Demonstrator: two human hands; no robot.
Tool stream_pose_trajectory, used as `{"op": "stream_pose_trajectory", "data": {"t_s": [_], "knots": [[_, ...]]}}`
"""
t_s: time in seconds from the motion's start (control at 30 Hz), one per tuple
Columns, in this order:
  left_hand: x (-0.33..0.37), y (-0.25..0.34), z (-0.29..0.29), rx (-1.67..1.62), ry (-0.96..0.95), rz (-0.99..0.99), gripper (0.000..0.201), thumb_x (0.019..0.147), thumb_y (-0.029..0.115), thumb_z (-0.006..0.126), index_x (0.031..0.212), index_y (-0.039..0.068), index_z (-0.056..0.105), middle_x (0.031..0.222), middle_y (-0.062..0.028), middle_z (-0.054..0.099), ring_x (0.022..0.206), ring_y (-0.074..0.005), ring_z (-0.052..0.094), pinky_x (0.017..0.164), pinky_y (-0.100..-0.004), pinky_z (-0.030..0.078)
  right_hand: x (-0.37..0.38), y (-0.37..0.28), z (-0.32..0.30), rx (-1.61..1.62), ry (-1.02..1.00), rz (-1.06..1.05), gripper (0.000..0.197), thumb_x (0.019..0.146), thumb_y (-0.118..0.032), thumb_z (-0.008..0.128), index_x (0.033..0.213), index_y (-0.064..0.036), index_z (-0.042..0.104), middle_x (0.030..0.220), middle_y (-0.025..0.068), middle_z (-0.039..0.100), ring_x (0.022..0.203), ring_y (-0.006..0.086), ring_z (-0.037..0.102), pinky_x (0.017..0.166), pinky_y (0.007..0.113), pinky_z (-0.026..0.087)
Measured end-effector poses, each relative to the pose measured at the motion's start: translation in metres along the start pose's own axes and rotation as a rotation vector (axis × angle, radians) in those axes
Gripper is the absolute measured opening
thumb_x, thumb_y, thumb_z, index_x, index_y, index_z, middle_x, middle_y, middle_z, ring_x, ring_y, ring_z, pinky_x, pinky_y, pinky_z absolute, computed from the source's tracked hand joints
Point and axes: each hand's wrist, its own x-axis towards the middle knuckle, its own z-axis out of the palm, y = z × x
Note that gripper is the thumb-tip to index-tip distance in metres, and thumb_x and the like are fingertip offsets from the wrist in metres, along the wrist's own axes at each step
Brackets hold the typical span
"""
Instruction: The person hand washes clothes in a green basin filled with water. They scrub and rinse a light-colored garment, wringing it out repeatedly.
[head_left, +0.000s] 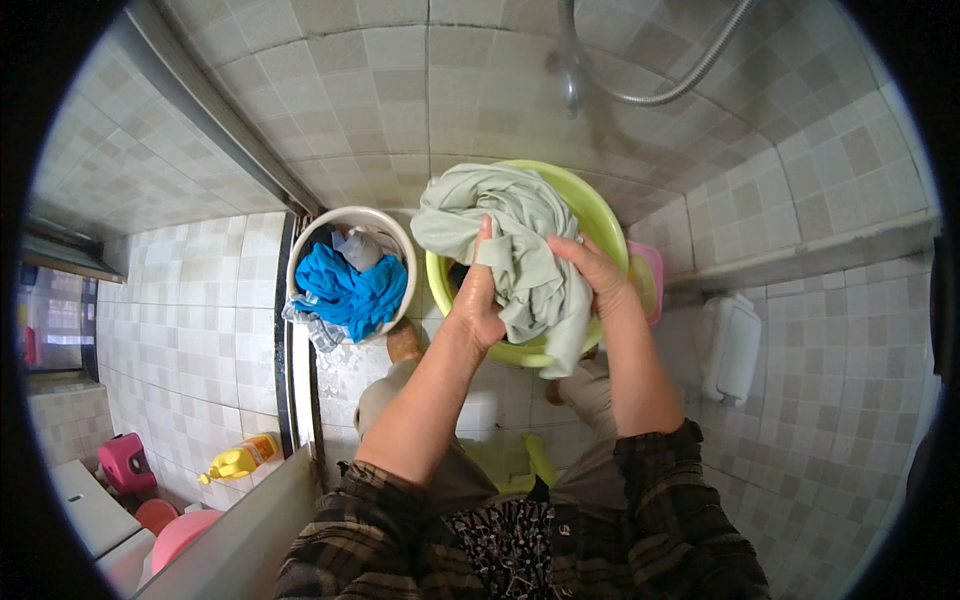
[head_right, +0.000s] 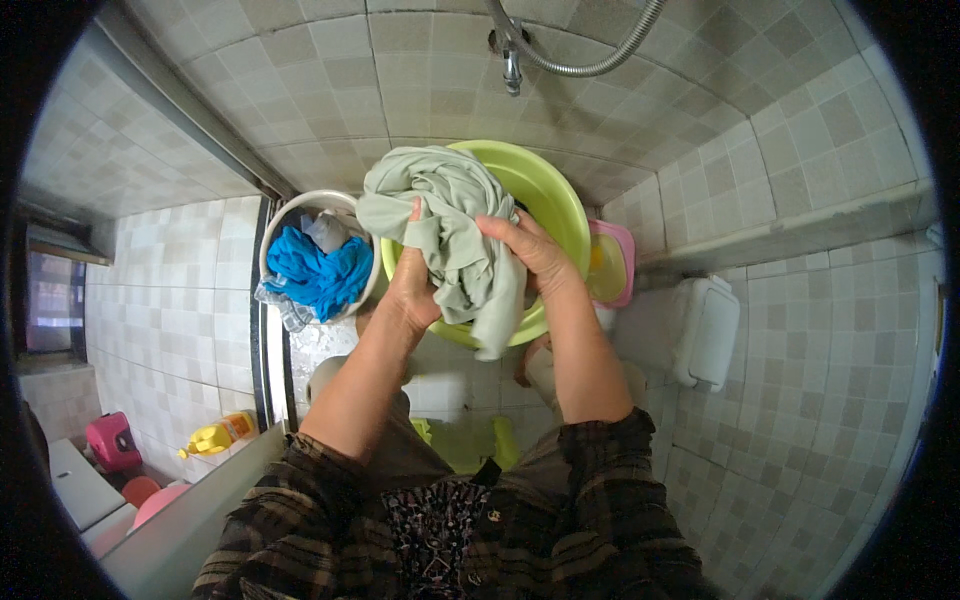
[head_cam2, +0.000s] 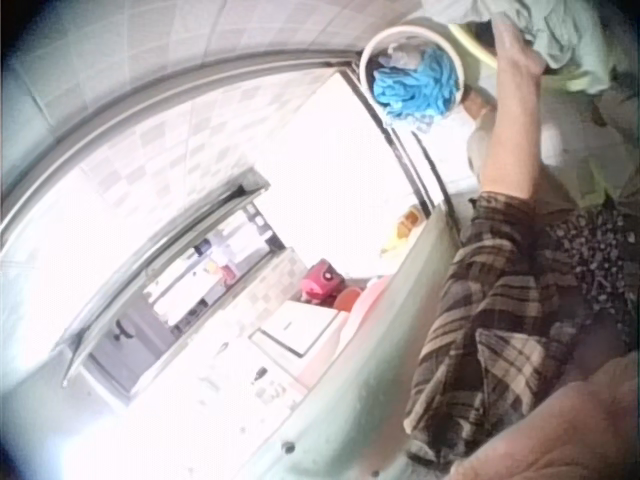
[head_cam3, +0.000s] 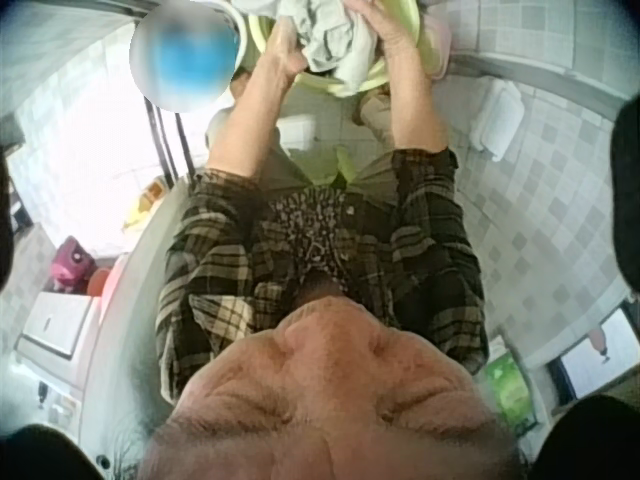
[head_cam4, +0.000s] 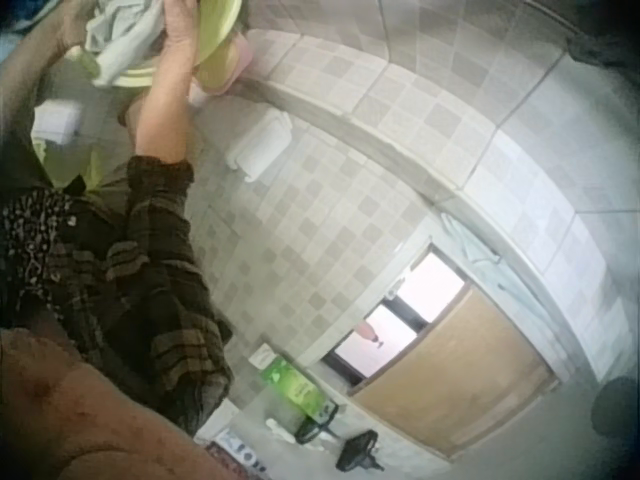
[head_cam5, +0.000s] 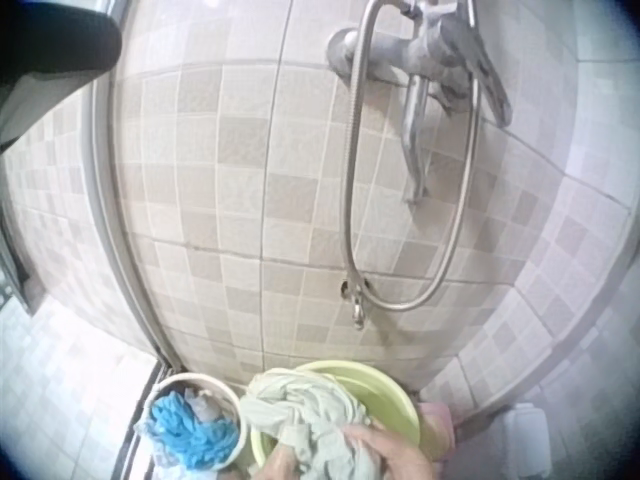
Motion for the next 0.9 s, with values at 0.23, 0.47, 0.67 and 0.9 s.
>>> {"op": "stream_pose_trajectory", "data": {"t_s": [0.23,0.47,0.67,0.9], "knots": [[0.012,0.021,-0.009,0.103,0.217,0.315,0.035,0.082,0.027,0.063,0.105,0.001,0.059,0.095,-0.0076,0.063,0.083,-0.0203,0.062,0.076,-0.0351,0.051,-0.021,-0.019,-0.017,-0.752,0.693,-0.233,0.040,0.085,-0.030,0.058,0.113,-0.0016,0.057,0.097,0.0112,0.062,0.094,0.0176,0.057,0.084,0.031,0.044],[0.007,-0.009,-0.011,0.093,0.098,0.254,0.042,0.089,0.031,0.048,0.121,0.003,0.048,0.110,-0.0073,0.058,0.098,-0.0200,0.057,0.085,-0.0335,0.048,0.031,-0.011,0.042,-1.339,0.078,-0.789,0.036,0.091,-0.016,0.040,0.123,-0.0035,0.051,0.128,0.0129,0.049,0.118,0.0272,0.046,0.100,0.032,0.033],[-0.003,-0.005,-0.003,0.030,0.002,0.185,0.042,0.092,0.033,0.041,0.123,0.005,0.047,0.117,-0.0087,0.056,0.104,-0.0225,0.055,0.090,-0.0348,0.046,0.076,-0.013,0.028,-0.556,-0.113,-0.290,0.040,0.090,-0.018,0.041,0.122,0.0048,0.050,0.121,0.0118,0.054,0.112,0.0186,0.050,0.096,0.028,0.036],[-0.004,-0.002,-0.016,0.081,0.033,0.321,0.033,0.091,0.027,0.044,0.111,0.004,0.054,0.103,-0.0076,0.060,0.094,-0.0206,0.058,0.084,-0.0325,0.047,0.024,0.020,0.028,-0.466,0.227,-0.230,0.037,0.092,-0.023,0.041,0.115,0.0034,0.053,0.118,0.0164,0.054,0.109,0.0248,0.051,0.092,0.033,0.038]]}}
